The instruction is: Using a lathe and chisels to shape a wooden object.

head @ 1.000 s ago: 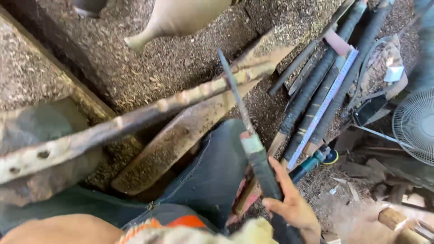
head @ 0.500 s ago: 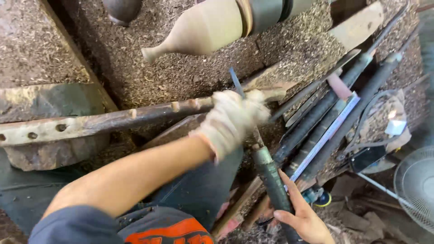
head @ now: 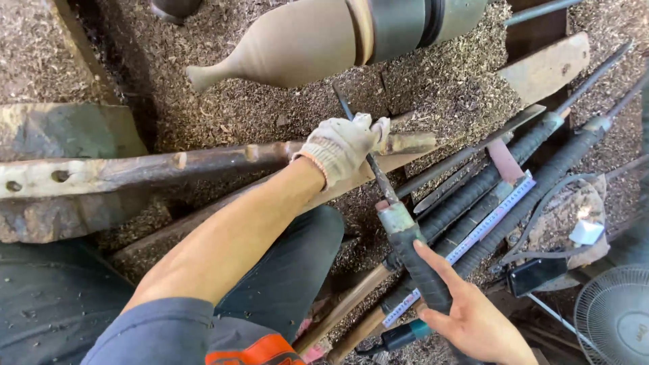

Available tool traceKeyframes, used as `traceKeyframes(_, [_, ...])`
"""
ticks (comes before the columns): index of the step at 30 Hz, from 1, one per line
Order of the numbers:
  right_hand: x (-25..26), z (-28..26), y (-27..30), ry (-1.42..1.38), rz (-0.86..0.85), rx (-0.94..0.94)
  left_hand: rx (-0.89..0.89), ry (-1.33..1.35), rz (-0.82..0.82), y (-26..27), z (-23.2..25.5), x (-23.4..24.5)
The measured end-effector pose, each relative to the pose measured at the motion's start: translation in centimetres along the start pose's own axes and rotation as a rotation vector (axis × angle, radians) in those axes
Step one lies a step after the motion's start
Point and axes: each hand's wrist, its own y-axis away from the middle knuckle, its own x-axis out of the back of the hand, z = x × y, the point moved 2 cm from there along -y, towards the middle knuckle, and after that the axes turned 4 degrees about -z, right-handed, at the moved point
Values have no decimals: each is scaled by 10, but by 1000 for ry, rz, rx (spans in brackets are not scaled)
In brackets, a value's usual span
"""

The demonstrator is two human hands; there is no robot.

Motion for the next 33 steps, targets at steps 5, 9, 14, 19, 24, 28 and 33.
traceKeyframes(5, [18,22,-11,-109,-98,44,216,90,-172,-2,17,25])
traceKeyframes(9, [35,49,-21,-32,-164,-53,192,34,-31,-5,20,19])
traceKeyframes(14, [38,81,-31,-97,-225,11,190,37,-10,-6,14,13])
traceKeyframes(19, [11,51,-28,-257,-124,1,140,26,-14,-2,19,22])
traceKeyframes(24, [-9,47,-27,-325,-104,78,126,43,-30,-8,15,16])
traceKeyframes(28, [-26,62,-26,-421,-99,44,120,78,-16,-10,11,9])
traceKeyframes(33, [-40,67,-29,-402,-24,178,101,57,-50,-6,15,20])
